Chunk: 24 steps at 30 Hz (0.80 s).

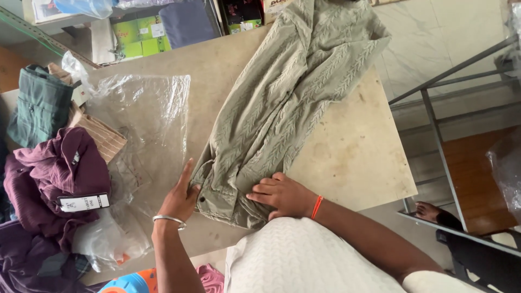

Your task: The person is folding a green shirt on a table in a warehouse or store environment.

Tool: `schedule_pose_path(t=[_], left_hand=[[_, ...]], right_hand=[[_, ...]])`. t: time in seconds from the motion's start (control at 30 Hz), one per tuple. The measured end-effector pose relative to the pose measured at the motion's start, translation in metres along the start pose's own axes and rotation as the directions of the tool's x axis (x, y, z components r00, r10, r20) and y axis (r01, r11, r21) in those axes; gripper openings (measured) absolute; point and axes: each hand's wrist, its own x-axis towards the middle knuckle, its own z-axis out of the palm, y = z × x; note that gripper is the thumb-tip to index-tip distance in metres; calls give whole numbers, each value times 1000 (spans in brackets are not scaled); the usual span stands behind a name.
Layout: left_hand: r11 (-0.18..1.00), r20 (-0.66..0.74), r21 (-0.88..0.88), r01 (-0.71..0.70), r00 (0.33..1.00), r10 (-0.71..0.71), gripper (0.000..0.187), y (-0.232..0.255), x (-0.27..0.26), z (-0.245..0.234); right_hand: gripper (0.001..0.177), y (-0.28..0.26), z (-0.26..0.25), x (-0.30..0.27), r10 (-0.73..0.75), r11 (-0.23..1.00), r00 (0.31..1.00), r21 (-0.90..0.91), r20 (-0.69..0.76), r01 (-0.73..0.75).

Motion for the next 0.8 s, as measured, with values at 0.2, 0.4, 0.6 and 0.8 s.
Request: schedule_pose_path(t=[0.2, 0.4, 0.6, 0.8], left_hand=[[956, -162, 41, -290, 942, 293, 69, -33, 15, 5], [985, -7, 174, -16, 1000, 18, 66, -4, -4, -2], [988, -35, 132, -82, 996, 87, 91, -13, -5, 21], [974, -135, 153, 166, 980, -146, 79, -7, -13, 41]], right_hand=[[93, -13, -14, 6, -34, 994, 995, -99, 95, 43], [52, -11, 4, 3, -38, 983, 997, -177, 65, 49], [28, -10, 9, 0, -156, 936, 977, -337, -147, 99], [20, -2, 4, 0, -157, 930, 954, -362, -256, 57]])
